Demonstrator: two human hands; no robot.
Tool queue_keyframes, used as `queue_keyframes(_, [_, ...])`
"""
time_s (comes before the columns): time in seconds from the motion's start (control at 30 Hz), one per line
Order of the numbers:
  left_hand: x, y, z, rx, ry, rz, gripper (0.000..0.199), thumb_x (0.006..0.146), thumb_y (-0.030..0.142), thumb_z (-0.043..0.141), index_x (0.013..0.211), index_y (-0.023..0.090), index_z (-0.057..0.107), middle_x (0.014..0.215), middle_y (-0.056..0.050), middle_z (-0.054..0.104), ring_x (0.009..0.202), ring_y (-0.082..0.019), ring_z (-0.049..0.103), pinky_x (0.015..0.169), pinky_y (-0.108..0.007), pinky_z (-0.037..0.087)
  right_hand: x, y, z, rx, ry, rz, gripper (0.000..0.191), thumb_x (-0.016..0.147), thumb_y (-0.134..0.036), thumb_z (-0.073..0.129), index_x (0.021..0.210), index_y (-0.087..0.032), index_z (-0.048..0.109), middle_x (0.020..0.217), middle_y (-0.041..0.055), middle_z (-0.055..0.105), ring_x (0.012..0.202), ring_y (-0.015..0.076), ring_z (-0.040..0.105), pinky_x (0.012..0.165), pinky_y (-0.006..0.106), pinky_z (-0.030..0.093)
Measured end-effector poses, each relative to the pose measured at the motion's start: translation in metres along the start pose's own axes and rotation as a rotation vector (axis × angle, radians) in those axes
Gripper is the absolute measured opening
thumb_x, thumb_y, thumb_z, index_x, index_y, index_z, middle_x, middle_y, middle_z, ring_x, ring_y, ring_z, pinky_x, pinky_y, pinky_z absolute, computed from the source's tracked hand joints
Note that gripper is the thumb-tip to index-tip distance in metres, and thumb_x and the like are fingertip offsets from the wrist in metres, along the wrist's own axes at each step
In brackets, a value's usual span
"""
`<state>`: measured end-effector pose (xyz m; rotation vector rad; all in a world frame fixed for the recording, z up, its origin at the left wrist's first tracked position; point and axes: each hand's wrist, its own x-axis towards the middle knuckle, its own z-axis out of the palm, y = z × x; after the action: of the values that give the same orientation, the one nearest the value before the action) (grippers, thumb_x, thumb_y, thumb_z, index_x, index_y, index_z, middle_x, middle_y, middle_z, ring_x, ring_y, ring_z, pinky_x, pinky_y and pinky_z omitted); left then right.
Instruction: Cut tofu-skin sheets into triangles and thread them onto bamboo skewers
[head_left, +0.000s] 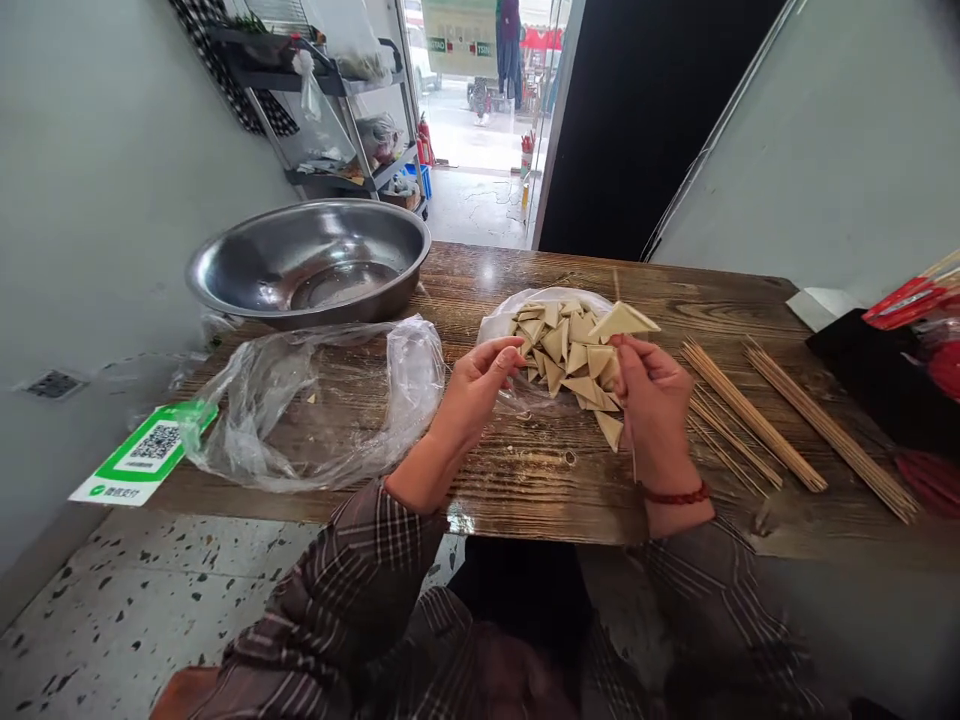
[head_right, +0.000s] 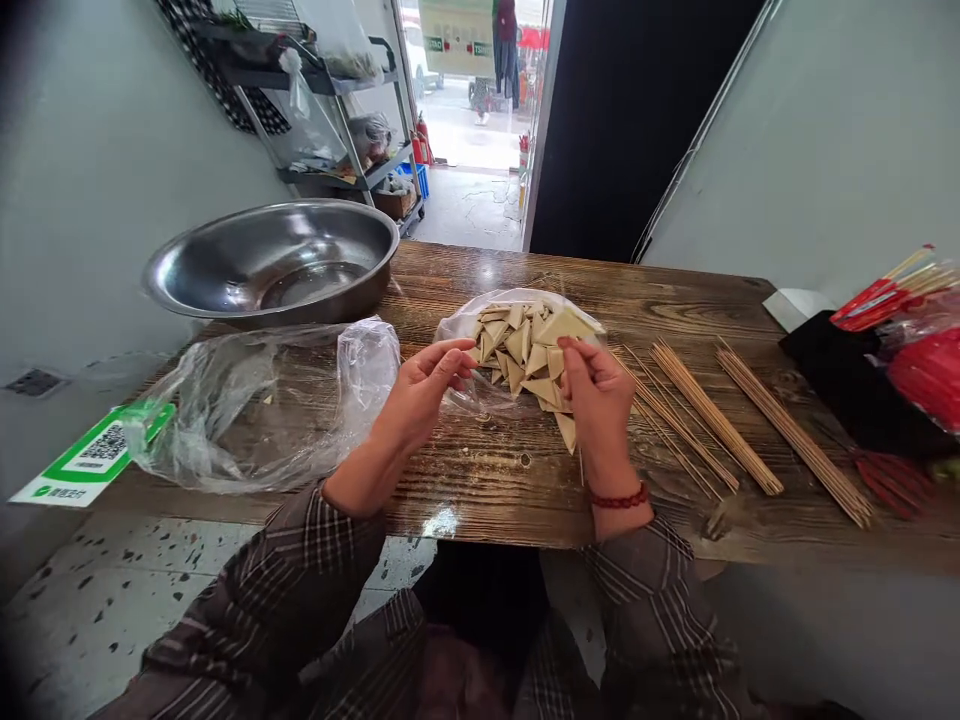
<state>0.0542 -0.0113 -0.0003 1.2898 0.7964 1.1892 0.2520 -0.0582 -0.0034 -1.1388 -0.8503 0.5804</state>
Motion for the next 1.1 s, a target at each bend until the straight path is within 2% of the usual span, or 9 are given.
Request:
queue_keyframes(0.07, [0.004,-0.004,0.001,0.066,-0.002,0.016,0.04,0.084,0.049,0.067,0.106,0.017,0.073,0.086,-0.005,0.069,0.073,-0.012,0.057,0.062,-0.023,0.042,0.009,0.001,-0.003,0.094,0.092,0.021,0.028,0.074,-0.04,0.074,0.09,-0.017,0.073,0.093,0.0044,0.074,0.044,0.0024,0.041,0.037,0.018,0.029])
queue_keyframes(0.13, [0.008,-0.006,0.006,0.171,-0.012,0.034,0.038,0.085,0.047,0.065,0.105,0.016,0.072,0.085,-0.005,0.07,0.072,-0.013,0.058,0.062,-0.024,0.042,0.015,0.001,-0.004,0.14,0.125,0.045,0.029,0.07,-0.04,0.075,0.087,-0.017,0.072,0.095,0.0049,0.074,0.043,0.0016,0.041,0.036,0.018,0.027])
queue_keyframes(0.37, [0.027,-0.01,0.037,0.825,-0.166,0.184,0.019,0.086,0.026,0.062,0.093,0.014,0.074,0.085,-0.007,0.07,0.071,-0.015,0.055,0.067,-0.028,0.04,0.019,0.002,-0.003,0.145,0.126,0.038,0.032,0.071,-0.042,0.072,0.088,-0.015,0.071,0.059,-0.0044,0.061,0.041,0.0043,0.039,0.038,0.019,0.025])
queue_keyframes(0.5, [0.035,-0.019,0.049,1.009,-0.152,0.133,0.023,0.088,0.036,0.062,0.082,0.016,0.073,0.078,-0.006,0.066,0.071,-0.018,0.055,0.066,-0.03,0.038,0.018,0.005,-0.003,0.103,0.044,0.022,0.035,0.076,-0.045,0.069,0.093,-0.014,0.071,0.049,-0.0078,0.05,0.041,0.0064,0.039,0.041,0.021,0.027])
queue_keyframes(0.63, [0.043,-0.029,0.059,0.984,-0.098,0.108,0.031,0.088,0.043,0.061,0.073,0.017,0.068,0.071,-0.004,0.062,0.071,-0.017,0.055,0.065,-0.028,0.036,0.017,0.007,-0.003,0.042,0.012,-0.018,0.038,0.079,-0.047,0.068,0.098,-0.013,0.071,0.053,-0.0072,0.052,0.044,0.0071,0.041,0.044,0.022,0.031])
queue_keyframes(0.77, [0.05,-0.038,0.068,0.846,-0.017,0.073,0.022,0.082,0.035,0.068,0.091,0.014,0.067,0.072,-0.002,0.063,0.068,-0.016,0.056,0.066,-0.028,0.037,0.017,0.007,-0.003,-0.022,0.0,-0.038,0.039,0.082,-0.048,0.064,0.096,-0.013,0.072,0.053,-0.0067,0.051,0.044,0.0074,0.04,0.045,0.022,0.031])
queue_keyframes(0.87, [0.051,-0.042,0.072,0.76,-0.004,0.045,0.029,0.077,0.027,0.072,0.102,0.013,0.065,0.071,0.0,0.063,0.068,-0.016,0.058,0.069,-0.028,0.04,0.018,0.007,-0.004,-0.065,-0.003,-0.048,0.041,0.084,-0.05,0.063,0.095,-0.012,0.072,0.051,-0.0067,0.05,0.045,0.0076,0.04,0.046,0.022,0.033])
queue_keyframes(0.97, [0.048,-0.044,0.073,0.704,0.01,0.007,0.034,0.075,0.029,0.073,0.104,0.013,0.063,0.071,0.0,0.063,0.068,-0.016,0.059,0.068,-0.028,0.042,0.017,0.008,-0.004,-0.092,0.003,-0.049,0.041,0.084,-0.05,0.063,0.096,-0.012,0.073,0.05,-0.0068,0.049,0.045,0.0078,0.041,0.046,0.022,0.033])
queue_keyframes(1.1, [0.043,-0.042,0.075,0.77,-0.02,0.02,0.045,0.077,0.032,0.072,0.115,0.011,0.059,0.072,-0.001,0.062,0.07,-0.018,0.059,0.07,-0.03,0.043,0.017,0.01,-0.005,-0.098,0.005,-0.043,0.041,0.084,-0.051,0.063,0.095,-0.013,0.073,0.051,-0.0065,0.049,0.045,0.0083,0.041,0.046,0.022,0.034])
